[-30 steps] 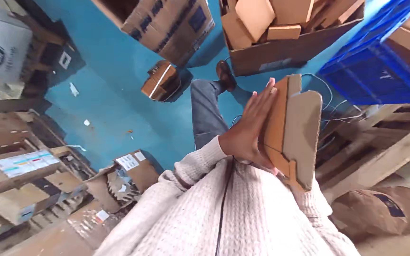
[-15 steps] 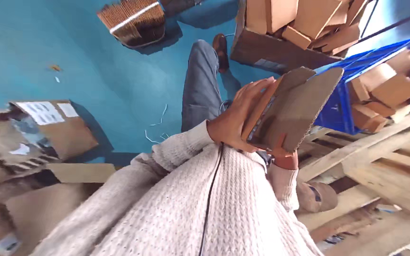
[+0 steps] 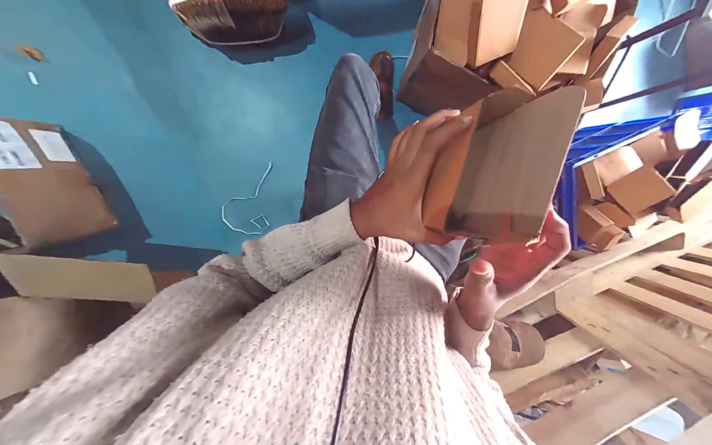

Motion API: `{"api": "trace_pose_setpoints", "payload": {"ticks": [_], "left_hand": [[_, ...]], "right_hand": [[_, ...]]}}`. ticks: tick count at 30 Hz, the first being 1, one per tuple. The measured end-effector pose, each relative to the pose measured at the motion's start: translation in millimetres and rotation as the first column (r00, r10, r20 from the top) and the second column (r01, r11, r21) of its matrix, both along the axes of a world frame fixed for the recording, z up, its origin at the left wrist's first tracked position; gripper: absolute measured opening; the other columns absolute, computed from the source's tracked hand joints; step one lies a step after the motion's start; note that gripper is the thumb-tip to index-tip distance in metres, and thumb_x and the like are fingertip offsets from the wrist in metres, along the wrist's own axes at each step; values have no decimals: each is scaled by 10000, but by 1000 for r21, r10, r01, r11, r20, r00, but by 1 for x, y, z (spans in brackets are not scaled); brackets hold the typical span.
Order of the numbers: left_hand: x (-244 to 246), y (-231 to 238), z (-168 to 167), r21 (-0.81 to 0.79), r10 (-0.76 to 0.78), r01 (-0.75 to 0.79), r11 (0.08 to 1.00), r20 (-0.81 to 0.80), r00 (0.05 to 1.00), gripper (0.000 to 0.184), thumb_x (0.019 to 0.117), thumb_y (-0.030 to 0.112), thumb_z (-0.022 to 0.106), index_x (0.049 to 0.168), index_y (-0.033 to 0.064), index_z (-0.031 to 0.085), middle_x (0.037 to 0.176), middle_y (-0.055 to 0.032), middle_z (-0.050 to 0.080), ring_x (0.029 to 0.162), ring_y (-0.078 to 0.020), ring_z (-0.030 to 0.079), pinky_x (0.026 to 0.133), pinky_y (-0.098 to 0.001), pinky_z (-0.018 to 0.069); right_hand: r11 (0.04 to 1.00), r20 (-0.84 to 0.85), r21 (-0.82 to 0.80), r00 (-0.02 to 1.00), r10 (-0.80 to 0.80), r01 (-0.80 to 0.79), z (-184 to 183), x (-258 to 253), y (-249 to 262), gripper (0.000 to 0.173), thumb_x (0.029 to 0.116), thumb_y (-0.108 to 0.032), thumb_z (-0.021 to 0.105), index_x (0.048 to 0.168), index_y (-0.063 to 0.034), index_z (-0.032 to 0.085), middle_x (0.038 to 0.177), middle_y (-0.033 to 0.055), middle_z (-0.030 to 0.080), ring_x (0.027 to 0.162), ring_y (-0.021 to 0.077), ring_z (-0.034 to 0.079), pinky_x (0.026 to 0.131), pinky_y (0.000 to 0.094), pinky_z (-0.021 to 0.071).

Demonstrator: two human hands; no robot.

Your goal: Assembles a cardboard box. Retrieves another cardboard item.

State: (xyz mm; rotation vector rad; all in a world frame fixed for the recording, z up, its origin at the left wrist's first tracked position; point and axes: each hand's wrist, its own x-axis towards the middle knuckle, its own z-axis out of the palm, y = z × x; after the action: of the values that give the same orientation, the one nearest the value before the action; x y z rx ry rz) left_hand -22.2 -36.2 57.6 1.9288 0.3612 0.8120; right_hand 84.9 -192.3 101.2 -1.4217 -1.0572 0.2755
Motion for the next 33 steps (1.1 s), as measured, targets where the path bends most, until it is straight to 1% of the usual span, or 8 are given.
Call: {"api": "trace_pose_setpoints", "payload": {"ticks": [5,10,13,15,20,24,29,33], "left_hand": [[0,-6,6,126,229,-210,969,-154,961,1254,568,671,836,1525,3,377,1521,-378,344,1392,-544,358,1106,-710,275],[-6,-7,19,162,275,-241,957,-243,930,1442,528,828,762,1575,-30,265,1509,-373,355,1396,-541,342,1129,-723,205],[-19,-1,31,-67,41,-52,996,-161,986,1347,695,818,685,1584,-59,179,1385,-253,481,1251,-320,502,1051,-485,452],[-23,0,36,-230,-166,143,962,-84,982,1181,833,727,643,1601,-30,161,1443,-222,484,1275,-231,548,1038,-412,519],[-22,-6,31,-280,-192,185,942,1,981,1000,951,497,662,1597,-51,131,1596,-216,349,1434,-203,423,1167,-383,410],[-26,-18,26,-426,-146,168,889,83,986,964,974,561,588,1613,-1,133,1646,-160,273,1479,-198,354,1203,-394,368],[-29,-23,20,-517,-76,48,855,-33,997,686,1077,474,397,1582,24,287,1614,-84,360,1438,-110,395,1176,-316,372],[-35,-32,9,-510,-27,-4,860,-53,998,579,1101,344,390,1560,-4,329,1568,-115,426,1382,-103,460,1141,-299,403]], "right_hand": [[996,-89,-42,993,-82,78,-4,-13,10,623,962,-402,695,1465,-197,390,1348,-133,576,1222,35,580,1024,284,528],[977,-184,-78,960,-210,199,-12,1,13,345,1063,-248,547,1387,-154,474,1190,-98,647,1095,59,637,923,305,564],[959,-314,-90,906,-283,268,-12,25,8,385,1096,-265,448,1447,-112,411,1261,-49,621,1144,96,625,970,336,550],[959,-404,-92,870,-282,267,-13,32,8,457,1104,-360,383,1488,-111,370,1355,-27,584,1232,106,586,1051,348,506],[989,-372,-56,917,-147,136,-20,30,11,889,974,-716,405,1604,-139,157,1569,40,437,1412,197,468,1147,430,433],[995,-346,31,935,-78,94,-24,19,11,882,986,-672,446,1615,-140,131,1645,68,321,1478,245,375,1198,461,358],[946,-430,-70,846,-314,316,-38,-6,3,391,1068,-417,444,1388,-193,455,1344,-93,569,1243,62,547,1047,302,476],[957,-320,-180,907,-275,227,-46,-29,-11,725,1087,-371,450,1561,69,122,1591,109,345,1413,75,415,1168,270,393]]}}
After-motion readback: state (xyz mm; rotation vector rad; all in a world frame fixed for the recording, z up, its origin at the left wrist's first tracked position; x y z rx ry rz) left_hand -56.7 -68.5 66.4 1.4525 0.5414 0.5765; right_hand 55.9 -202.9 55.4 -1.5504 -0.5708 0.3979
